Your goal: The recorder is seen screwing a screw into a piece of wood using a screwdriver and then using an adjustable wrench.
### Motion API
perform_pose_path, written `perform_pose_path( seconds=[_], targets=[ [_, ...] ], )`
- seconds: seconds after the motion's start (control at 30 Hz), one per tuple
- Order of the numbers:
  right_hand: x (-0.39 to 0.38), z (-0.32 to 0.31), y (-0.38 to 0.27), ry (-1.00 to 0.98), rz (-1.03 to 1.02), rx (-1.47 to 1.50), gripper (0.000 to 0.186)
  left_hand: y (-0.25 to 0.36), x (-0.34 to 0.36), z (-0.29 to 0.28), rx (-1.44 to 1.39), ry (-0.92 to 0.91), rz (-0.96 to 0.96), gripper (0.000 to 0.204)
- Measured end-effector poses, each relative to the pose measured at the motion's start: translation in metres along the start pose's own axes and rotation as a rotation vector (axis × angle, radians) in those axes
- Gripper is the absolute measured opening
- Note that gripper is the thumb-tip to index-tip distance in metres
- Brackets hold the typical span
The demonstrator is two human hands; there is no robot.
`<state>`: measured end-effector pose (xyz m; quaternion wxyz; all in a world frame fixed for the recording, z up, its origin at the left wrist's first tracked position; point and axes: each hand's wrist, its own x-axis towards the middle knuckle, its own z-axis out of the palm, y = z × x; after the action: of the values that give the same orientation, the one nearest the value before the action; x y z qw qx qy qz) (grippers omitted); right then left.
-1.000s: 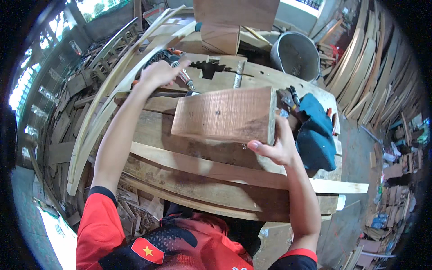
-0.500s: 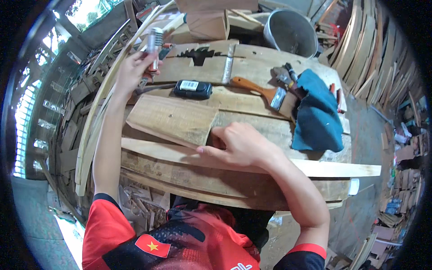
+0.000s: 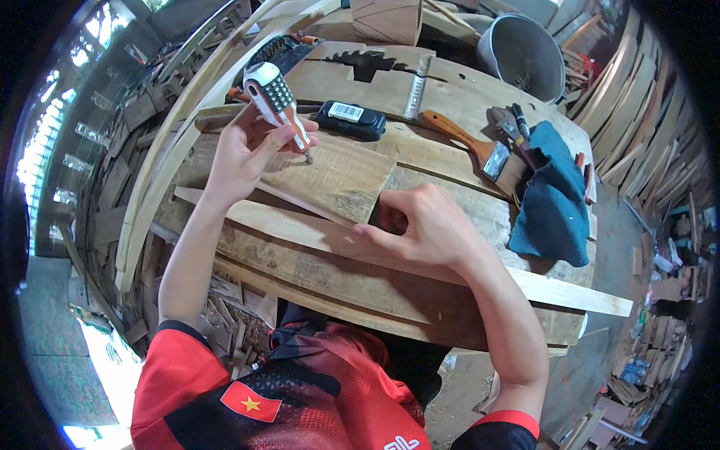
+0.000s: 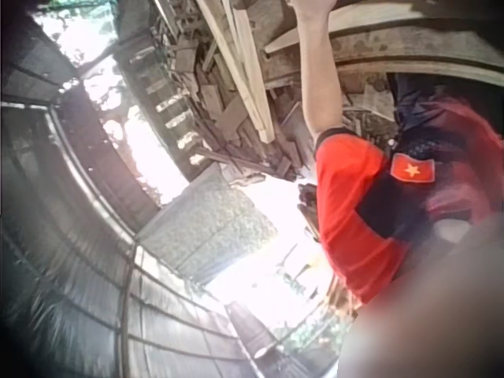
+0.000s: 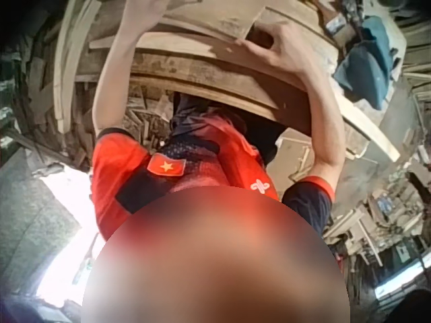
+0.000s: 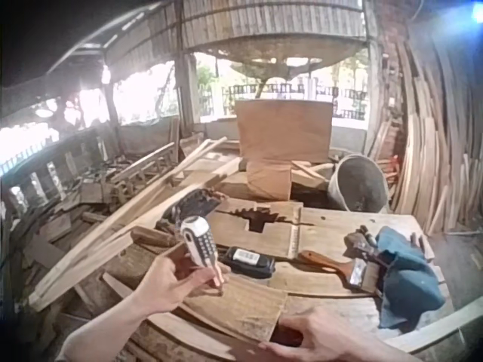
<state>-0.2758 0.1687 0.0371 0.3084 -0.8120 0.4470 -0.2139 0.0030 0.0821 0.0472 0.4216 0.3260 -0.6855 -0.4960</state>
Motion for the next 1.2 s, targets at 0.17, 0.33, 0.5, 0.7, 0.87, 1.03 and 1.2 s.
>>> perform_pose_path(
  seconds=[0.17, 0.33, 0.5, 0.7, 0.87, 1.03, 1.2],
  targets=[
    [0.001, 0.002, -0.002, 0.010, 0.018, -0.006, 0.047, -0.003, -0.004, -0.001, -0.037, 0.030, 0.042, 0.033],
    [0.001, 0.002, -0.002, 0.021, 0.019, -0.008, 0.047, -0.004, -0.004, -0.004, -0.016, 0.044, 0.030, 0.031],
    [-0.002, -0.001, 0.006, 0.034, -0.012, -0.037, 0.049, -0.011, -0.005, 0.004, -0.023, 0.081, 0.085, 0.032],
    [-0.004, 0.001, 0.008, 0.075, -0.075, -0.046, 0.042, -0.004, -0.003, 0.012, 0.146, 0.127, 0.127, 0.035],
    [0.000, -0.007, -0.001, 0.077, -0.017, -0.080, 0.046, -0.012, -0.006, 0.006, 0.171, 0.145, 0.125, 0.034],
    [0.051, -0.038, -0.034, 0.553, -0.377, 0.021, 0.049, -0.013, -0.006, 0.015, 0.110, 0.151, 0.180, 0.030],
    [0.102, -0.046, -0.101, 0.475, -0.204, -0.637, 0.049, -0.031, -0.016, 0.002, 0.298, 0.244, 0.276, 0.034]
  ],
)
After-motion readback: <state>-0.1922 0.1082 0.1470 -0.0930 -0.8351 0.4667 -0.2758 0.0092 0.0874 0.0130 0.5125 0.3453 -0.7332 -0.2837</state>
